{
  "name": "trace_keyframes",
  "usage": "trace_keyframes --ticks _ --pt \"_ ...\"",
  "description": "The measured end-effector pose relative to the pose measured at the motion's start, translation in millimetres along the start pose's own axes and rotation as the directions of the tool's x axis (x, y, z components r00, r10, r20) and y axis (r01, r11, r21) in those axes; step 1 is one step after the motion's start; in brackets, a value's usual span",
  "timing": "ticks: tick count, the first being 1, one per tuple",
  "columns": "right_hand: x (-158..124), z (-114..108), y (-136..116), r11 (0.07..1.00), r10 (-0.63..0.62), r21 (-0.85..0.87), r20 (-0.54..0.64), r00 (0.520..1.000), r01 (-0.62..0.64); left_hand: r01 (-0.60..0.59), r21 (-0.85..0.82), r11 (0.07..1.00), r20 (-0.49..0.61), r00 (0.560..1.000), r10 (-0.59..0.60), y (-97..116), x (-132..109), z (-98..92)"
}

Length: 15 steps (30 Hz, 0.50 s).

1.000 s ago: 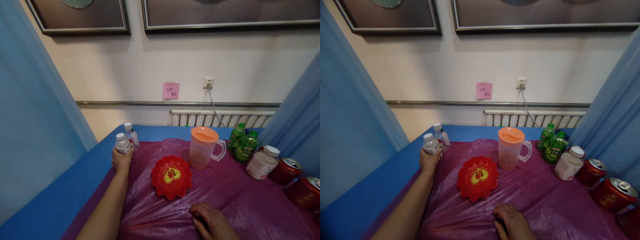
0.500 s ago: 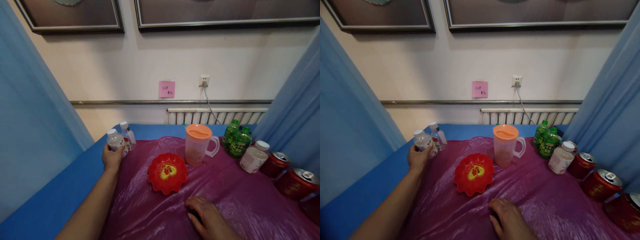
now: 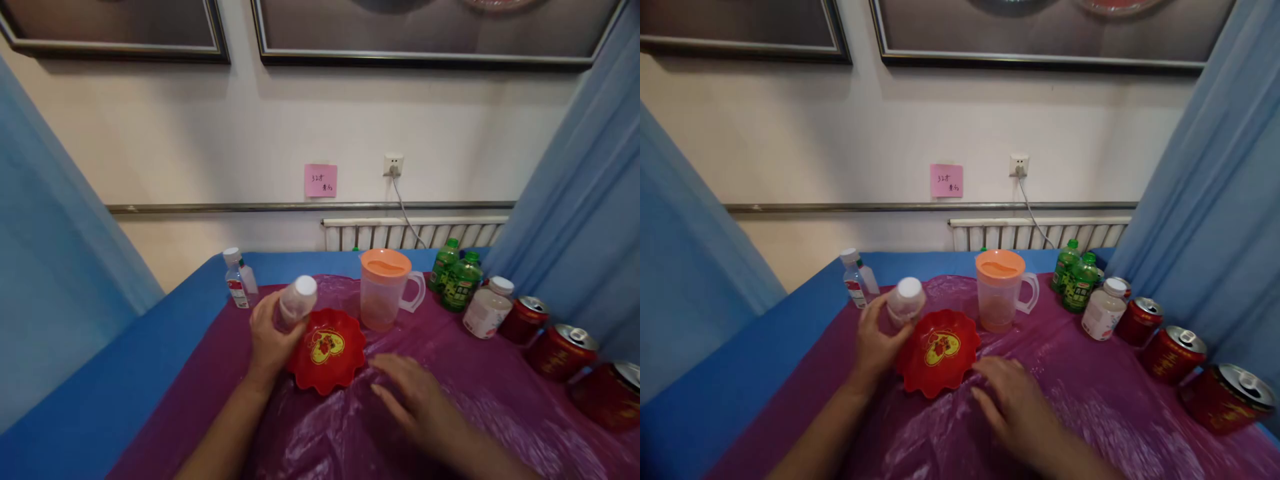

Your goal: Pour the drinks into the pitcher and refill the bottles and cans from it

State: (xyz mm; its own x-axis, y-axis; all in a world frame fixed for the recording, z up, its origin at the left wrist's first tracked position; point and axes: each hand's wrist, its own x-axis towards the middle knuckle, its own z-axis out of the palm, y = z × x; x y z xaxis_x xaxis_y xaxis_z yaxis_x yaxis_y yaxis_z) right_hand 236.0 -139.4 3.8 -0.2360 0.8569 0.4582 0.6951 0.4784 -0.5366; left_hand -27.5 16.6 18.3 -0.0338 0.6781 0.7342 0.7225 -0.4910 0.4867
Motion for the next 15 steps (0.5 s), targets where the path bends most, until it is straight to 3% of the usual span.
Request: trace_keyframes --ticks 3,7,12,15 --pt "34.7 -13.9 -0.2 0.999 -0.022 0.04 -0.146 0.989 0.028 -0.225 0.027 0.974 0.068 0.973 0.223 2.4 -10.8 9.3" --pt "72.4 -11.5 -3.7 0.997 0.046 0.074 -0.188 0.981 -0.033 -0.411 0.038 0.911 0.176 0.9 0.398 -0.4 -16.3 11.0" --pt "87.3 5.1 -5.5 0.982 0.19 0.042 -0.145 0.971 -0.185 -0.489 0.037 0.871 0.191 0.859 0.474 -0.9 -18.1 3.7" --pt "87.9 8.8 -2.8 0.981 0.193 0.023 -0.115 0.974 -0.191 -0.498 0.033 0.867 0.184 0.855 0.484 -0.1 -17.8 0.4"
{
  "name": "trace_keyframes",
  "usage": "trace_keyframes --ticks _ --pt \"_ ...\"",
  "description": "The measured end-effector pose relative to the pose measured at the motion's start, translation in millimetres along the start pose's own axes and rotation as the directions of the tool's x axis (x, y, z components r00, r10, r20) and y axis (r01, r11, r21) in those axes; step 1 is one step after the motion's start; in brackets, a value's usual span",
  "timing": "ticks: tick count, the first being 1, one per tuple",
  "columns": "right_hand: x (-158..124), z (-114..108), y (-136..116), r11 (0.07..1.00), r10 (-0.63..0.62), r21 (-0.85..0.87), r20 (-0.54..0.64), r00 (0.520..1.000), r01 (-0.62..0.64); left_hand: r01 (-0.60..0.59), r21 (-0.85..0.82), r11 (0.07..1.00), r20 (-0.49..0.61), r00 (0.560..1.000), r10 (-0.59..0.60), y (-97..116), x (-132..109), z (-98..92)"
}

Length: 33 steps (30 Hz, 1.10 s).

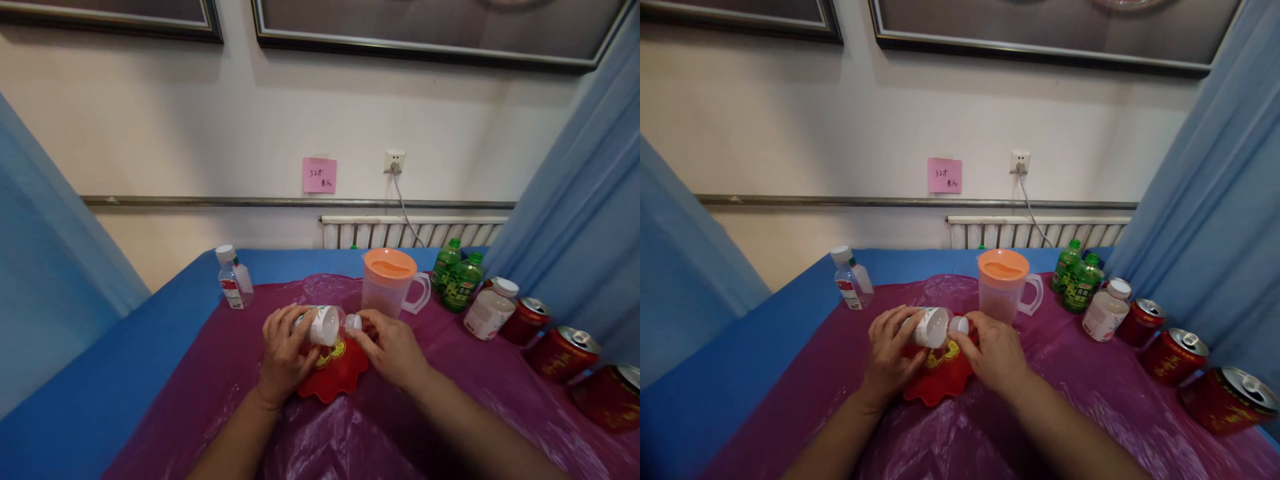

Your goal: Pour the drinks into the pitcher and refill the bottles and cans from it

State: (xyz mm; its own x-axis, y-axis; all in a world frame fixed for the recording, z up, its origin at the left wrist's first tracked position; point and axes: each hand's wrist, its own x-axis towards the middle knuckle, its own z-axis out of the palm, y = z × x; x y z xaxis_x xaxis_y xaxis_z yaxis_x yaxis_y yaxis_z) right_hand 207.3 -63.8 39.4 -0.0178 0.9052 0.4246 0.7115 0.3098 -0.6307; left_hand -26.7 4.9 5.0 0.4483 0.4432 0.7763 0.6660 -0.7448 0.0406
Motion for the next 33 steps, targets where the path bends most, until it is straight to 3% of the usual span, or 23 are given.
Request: trace_keyframes --ticks 4,9,14,17,21,28,30,33 --pt "-1.3 -0.5 5.3 0.998 -0.056 0.016 0.012 0.998 0.056 -0.01 -0.015 1.0 0.016 1.0 0.01 1.0 0.3 -1.0" --pt "-7.3 -3.1 8.5 0.966 -0.255 0.03 -0.022 0.967 0.255 0.026 -0.025 0.999 0.054 0.998 -0.024 2.8 -1.2 0.1" --pt "-9.9 -4.9 7.6 0.99 -0.142 -0.003 -0.023 0.99 0.142 -0.012 -0.018 1.0 0.039 0.999 0.013 5.7 -1.9 1.5" --pt "-10.5 -6.2 9.7 0.985 -0.166 -0.048 0.006 0.986 0.166 -0.027 -0.026 0.999 0.038 0.999 0.028 7.3 -1.6 2.1" --pt "-17.0 -7.4 15.2 0.931 -0.353 -0.112 -0.033 0.935 0.347 -0.027 -0.035 0.999 0.049 0.998 0.029 10.7 -1.6 2.6" --pt "-38.2 -14.8 30.8 0.853 -0.5 -0.269 -0.174 0.848 0.448 0.002 -0.071 0.998 0.104 0.995 0.005 10.9 -1.8 3.1" --pt "-46.3 -19.4 36.2 0.886 -0.452 -0.215 -0.193 0.871 0.411 0.069 -0.083 0.994 0.093 0.994 -0.061 6.8 -3.2 4.5" --pt "-62.0 -21.5 42.5 0.985 -0.172 -0.028 -0.14 0.975 0.17 0.252 -0.162 0.954 0.067 0.967 -0.244 0.6 -7.1 9.8"
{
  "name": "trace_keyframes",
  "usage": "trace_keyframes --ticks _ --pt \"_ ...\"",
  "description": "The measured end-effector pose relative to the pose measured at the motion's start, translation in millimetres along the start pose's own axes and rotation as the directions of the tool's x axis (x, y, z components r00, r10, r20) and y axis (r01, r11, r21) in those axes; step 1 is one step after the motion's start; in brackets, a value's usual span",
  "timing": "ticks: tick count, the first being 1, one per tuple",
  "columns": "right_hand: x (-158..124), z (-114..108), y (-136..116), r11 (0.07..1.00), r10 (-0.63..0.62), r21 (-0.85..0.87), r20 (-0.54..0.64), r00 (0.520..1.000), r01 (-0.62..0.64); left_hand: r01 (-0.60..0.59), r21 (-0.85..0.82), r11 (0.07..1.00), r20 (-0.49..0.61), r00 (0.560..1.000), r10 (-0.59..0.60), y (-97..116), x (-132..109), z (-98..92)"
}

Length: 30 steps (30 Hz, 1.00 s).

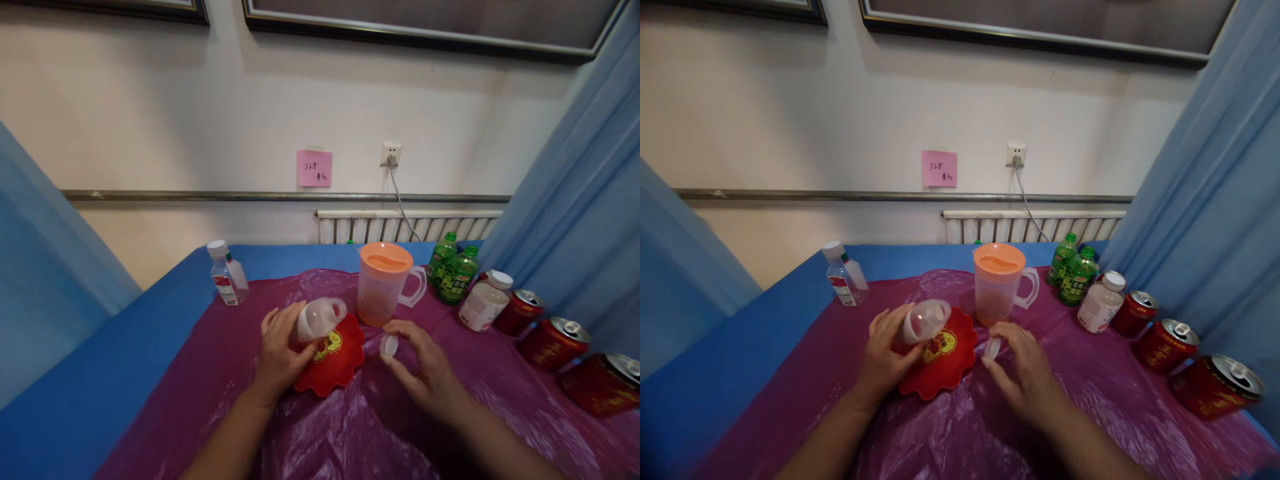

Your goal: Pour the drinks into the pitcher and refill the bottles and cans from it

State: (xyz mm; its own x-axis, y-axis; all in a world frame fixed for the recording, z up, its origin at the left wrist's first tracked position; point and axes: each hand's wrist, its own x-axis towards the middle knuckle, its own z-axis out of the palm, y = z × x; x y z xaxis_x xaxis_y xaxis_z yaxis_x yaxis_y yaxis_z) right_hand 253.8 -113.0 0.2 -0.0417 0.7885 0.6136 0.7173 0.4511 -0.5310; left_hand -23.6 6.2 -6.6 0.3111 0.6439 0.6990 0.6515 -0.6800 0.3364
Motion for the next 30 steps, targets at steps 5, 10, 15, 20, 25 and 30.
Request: trace_keyframes --ticks 5,10,15,20,25,30 --pt "-29.2 6.8 0.6 0.954 0.296 -0.054 0.336 0.894 -0.295 0.347 -0.235 0.908 0.023 0.936 -0.351 -11.7 -2.2 9.1" --pt "-48.2 8.8 7.8 0.944 0.327 -0.111 0.431 0.841 -0.31 0.421 -0.28 0.863 0.08 0.906 -0.416 -15.5 -1.0 9.4" --pt "-23.5 -1.6 41.8 0.919 0.389 0.121 -0.112 0.915 -0.376 0.393 -0.281 0.876 0.096 0.919 -0.382 -12.4 -0.5 8.8" --pt "48.1 -12.1 85.4 0.802 0.583 0.417 -0.393 0.711 -0.428 0.31 -0.256 0.915 0.077 0.951 -0.301 -13.5 -0.5 11.5" --pt "87.3 -3.8 94.9 0.791 0.561 0.47 -0.302 0.771 -0.391 0.259 -0.206 0.944 0.062 0.966 -0.252 -17.6 -1.4 13.3" --pt "102.3 2.4 89.0 0.81 0.529 0.469 -0.328 0.782 -0.352 0.215 -0.168 0.962 0.095 0.975 -0.201 -14.7 -2.2 11.3"
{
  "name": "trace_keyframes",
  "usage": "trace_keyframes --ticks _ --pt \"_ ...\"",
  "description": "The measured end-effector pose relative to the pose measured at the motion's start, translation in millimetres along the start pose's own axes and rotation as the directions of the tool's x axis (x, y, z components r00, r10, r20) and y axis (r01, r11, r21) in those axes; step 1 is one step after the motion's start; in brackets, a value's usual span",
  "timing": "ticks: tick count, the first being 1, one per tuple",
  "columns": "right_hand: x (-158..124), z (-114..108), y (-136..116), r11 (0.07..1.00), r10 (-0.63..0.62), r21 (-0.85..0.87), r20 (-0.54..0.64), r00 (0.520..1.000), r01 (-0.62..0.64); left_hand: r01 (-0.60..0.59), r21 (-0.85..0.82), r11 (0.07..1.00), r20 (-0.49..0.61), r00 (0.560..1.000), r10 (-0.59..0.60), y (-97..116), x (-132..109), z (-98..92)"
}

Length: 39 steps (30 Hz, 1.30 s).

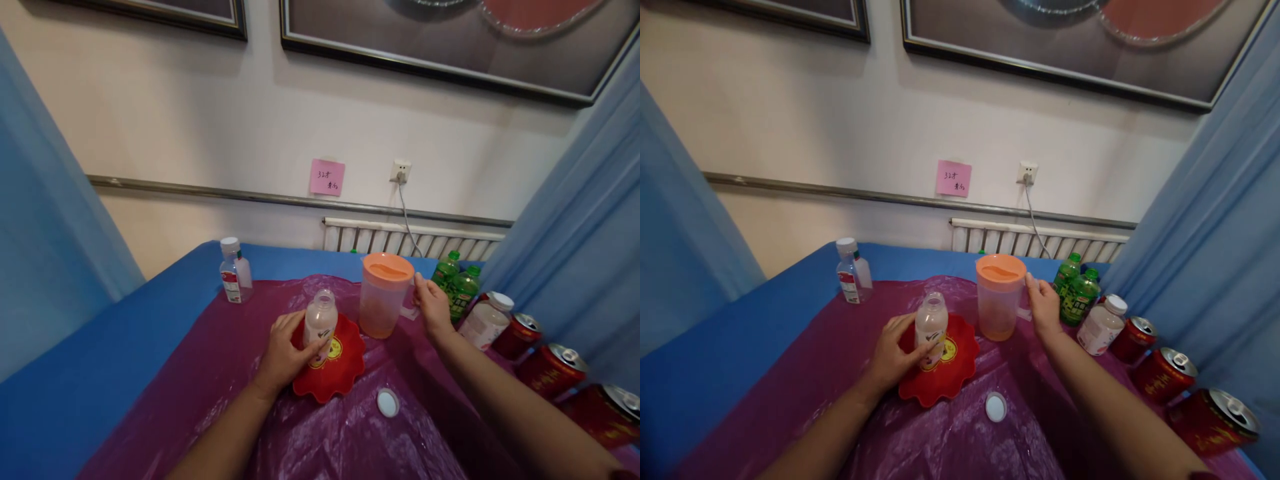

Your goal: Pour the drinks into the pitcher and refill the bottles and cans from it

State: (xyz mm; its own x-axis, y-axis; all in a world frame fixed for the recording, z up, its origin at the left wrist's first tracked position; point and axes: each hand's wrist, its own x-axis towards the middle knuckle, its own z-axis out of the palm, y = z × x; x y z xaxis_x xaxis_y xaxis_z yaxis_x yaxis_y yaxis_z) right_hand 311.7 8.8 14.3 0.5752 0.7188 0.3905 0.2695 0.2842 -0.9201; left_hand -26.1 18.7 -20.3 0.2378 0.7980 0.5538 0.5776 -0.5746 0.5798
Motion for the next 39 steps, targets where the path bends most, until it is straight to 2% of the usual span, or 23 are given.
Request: trace_keyframes --ticks 4,9,13,16,19,21,26,33,39 --pt "22.5 -1.2 -24.4 0.998 -0.052 -0.037 0.028 0.998 0.053 -0.014 0.046 0.999 0.014 1.0 0.013 2.2 -1.4 -2.0" --pt "55.0 -8.6 -80.7 0.986 -0.142 -0.069 0.15 0.978 0.153 0.009 0.056 0.998 0.01 1.0 -0.01 -0.8 -2.7 -3.4" --pt "66.0 -4.3 -125.2 0.964 -0.203 -0.11 0.287 0.936 0.243 0.019 0.04 0.999 0.027 0.999 -0.02 -2.1 -3.9 -2.2" --pt "66.7 2.1 -146.3 0.913 -0.263 -0.184 0.419 0.869 0.365 0.004 0.034 0.999 0.034 0.999 -0.005 -0.4 -5.2 -1.5" --pt "64.9 6.3 -157.2 0.858 -0.286 -0.222 0.54 0.792 0.462 -0.017 0.027 1.0 0.045 0.999 0.016 2.5 -6.8 -1.7" --pt "63.3 8.3 -162.2 0.833 -0.297 -0.236 0.574 0.763 0.501 -0.03 0.019 0.999 0.053 0.998 0.029 4.5 -7.8 -1.9" --pt "58.6 15.1 -176.1 0.763 -0.368 -0.249 0.59 0.719 0.596 -0.054 0.004 0.999 0.05 0.997 0.054 7.2 -9.9 -1.1" --pt "53.2 23.6 -191.0 0.671 -0.407 -0.258 0.655 0.636 0.695 -0.059 -0.012 0.998 0.055 0.997 0.06 7.5 -11.2 -0.5" --pt "51.2 27.5 -198.1 0.63 -0.418 -0.257 0.683 0.599 0.733 -0.057 -0.02 0.998 0.053 0.997 0.058 7.2 -11.3 -0.9"
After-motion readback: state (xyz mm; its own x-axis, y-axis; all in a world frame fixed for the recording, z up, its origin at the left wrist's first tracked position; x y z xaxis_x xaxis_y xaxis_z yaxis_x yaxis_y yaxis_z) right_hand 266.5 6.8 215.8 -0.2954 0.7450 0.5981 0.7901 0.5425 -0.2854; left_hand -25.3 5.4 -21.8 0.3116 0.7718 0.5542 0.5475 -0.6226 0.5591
